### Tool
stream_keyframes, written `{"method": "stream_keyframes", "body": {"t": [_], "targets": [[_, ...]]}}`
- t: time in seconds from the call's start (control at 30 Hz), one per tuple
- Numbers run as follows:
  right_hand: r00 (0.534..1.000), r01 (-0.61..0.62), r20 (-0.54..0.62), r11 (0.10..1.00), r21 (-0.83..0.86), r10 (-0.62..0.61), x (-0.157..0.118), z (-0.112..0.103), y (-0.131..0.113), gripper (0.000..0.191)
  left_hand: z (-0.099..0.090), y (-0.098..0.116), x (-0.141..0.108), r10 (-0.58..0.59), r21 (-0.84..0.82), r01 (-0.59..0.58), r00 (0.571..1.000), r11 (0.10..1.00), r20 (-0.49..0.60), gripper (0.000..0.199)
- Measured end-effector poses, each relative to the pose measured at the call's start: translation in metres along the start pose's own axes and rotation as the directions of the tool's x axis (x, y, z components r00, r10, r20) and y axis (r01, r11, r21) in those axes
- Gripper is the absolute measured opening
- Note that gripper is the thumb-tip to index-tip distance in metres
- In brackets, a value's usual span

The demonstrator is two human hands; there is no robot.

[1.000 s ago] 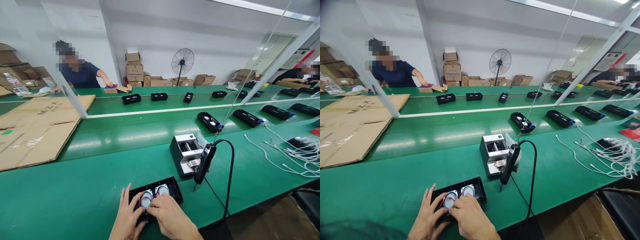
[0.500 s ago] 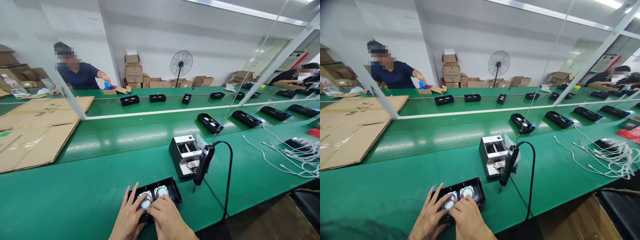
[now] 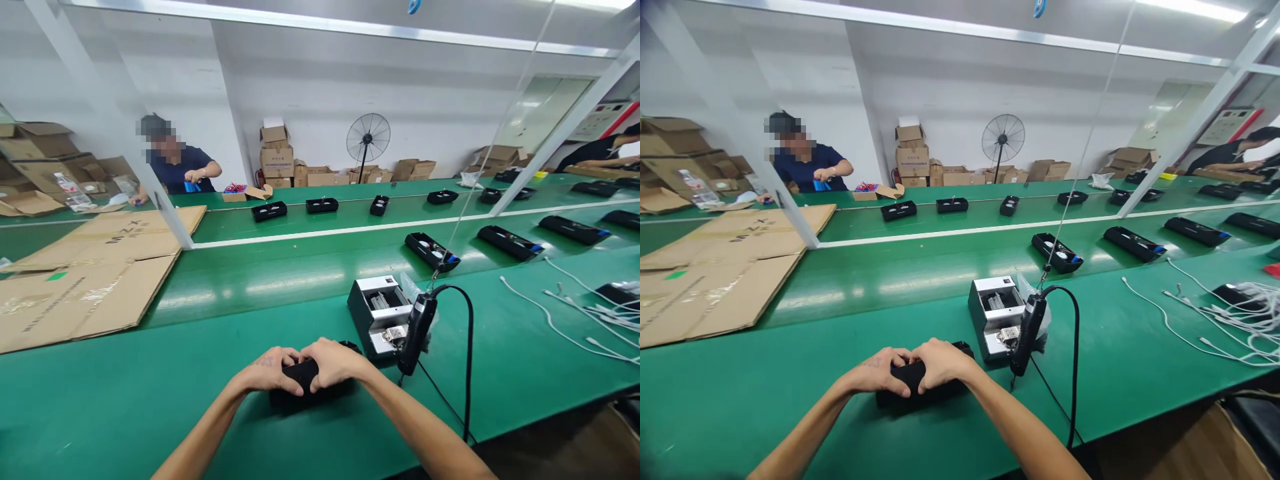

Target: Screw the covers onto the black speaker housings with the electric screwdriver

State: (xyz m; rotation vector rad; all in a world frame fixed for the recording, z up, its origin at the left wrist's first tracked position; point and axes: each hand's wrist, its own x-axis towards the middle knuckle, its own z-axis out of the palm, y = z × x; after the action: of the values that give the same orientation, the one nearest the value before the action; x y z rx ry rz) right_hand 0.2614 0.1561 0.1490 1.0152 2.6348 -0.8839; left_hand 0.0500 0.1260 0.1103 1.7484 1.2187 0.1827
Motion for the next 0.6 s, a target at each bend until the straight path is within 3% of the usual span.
{"method": "stream_keyframes", "body": {"t": [0.6], "targets": [[0.994, -0.077, -0.085, 0.997, -0.023, 0.075, 0.004, 0.011, -0.006, 0.044, 0.002, 0.0, 0.003, -0.03, -0.104, 0.028, 0.999, 0.994, -0.016, 0.04]]}}
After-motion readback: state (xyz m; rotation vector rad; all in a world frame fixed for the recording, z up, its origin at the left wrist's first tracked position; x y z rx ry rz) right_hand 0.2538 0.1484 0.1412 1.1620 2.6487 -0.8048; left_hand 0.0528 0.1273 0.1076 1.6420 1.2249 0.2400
